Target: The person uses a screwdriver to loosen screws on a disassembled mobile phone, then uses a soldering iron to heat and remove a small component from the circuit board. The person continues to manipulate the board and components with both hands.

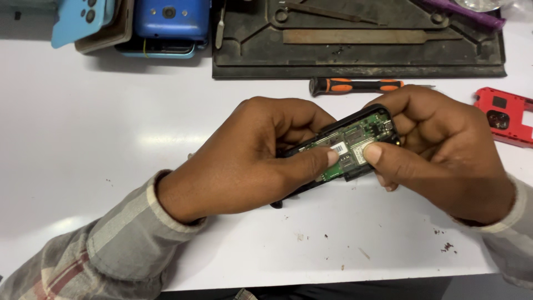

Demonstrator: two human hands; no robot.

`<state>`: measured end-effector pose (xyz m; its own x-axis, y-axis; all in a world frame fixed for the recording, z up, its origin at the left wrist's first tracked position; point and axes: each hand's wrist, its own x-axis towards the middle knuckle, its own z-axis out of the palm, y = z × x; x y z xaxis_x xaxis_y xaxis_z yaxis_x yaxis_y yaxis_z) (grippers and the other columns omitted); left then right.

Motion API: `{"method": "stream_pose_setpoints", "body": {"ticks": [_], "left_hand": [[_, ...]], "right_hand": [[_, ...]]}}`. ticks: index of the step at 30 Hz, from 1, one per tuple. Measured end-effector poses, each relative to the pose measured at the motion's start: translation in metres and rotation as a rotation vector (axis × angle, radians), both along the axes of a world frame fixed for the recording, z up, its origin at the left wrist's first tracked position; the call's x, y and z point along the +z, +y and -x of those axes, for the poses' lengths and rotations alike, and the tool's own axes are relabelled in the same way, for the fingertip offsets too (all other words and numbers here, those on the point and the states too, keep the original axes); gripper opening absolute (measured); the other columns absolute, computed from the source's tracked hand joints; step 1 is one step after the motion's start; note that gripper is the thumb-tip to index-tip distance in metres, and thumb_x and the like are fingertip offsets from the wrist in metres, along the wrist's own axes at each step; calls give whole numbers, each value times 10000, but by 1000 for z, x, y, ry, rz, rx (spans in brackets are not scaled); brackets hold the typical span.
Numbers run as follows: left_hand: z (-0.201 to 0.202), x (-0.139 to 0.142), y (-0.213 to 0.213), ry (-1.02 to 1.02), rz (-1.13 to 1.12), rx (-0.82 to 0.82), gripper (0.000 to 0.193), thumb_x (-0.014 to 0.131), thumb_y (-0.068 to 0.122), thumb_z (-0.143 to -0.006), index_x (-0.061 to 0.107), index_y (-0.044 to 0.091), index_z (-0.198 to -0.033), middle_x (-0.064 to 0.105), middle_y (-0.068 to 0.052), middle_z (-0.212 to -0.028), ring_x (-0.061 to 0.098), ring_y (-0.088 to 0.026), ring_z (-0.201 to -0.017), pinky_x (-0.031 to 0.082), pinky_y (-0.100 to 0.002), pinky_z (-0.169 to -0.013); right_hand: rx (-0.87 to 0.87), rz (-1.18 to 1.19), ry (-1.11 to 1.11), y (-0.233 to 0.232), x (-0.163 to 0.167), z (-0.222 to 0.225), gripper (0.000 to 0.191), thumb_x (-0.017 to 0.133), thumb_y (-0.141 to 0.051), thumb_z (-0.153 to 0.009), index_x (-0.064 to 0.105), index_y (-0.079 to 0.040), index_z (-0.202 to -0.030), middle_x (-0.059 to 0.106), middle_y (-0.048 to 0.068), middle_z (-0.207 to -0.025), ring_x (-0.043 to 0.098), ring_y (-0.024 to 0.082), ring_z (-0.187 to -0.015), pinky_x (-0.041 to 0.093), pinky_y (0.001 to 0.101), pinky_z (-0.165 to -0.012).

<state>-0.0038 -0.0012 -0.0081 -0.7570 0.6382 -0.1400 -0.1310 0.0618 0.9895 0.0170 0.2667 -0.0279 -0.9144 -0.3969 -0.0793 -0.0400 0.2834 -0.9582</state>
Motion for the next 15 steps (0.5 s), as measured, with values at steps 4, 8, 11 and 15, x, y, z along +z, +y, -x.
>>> {"method": "stream_pose_setpoints", "body": {"ticks": [4,8,11,15], "left_hand": [[2,0,0,2,21,5,274,652,135,-934,704,-2,-1166,737,2,-801,560,-15,-588,464,-207,-515],[3,-1,-3,45,13,-12,279,635,135,-984,708,-23,-1203,720,-62,-858,585,-58,-703,492,-242,-626],[3,-2,-3,33,-21,-24,287,625,135,-975,689,-22,-1206,756,-58,-925,652,-64,-774,548,-241,-701],[4,-2,-4,27,5,-32,294,640,128,-957,692,-25,-1203,763,-71,-929,663,-79,-776,556,-252,-704]], "right_hand": [[25,62,20,-3,6,-3,439,685,-16,-933,569,85,-1345,752,122,-931,662,81,-688,573,221,-556],[179,220,89,-9,16,-6,647,609,3,-910,350,126,-1489,700,185,-1180,694,157,-1046,604,283,-842],[236,232,165,-12,22,-7,702,592,68,-908,242,136,-1513,634,226,-1295,650,214,-1212,557,352,-1009],[247,213,183,-12,22,-10,761,623,56,-903,256,121,-1565,704,208,-1248,671,206,-1213,533,347,-1059]]}}
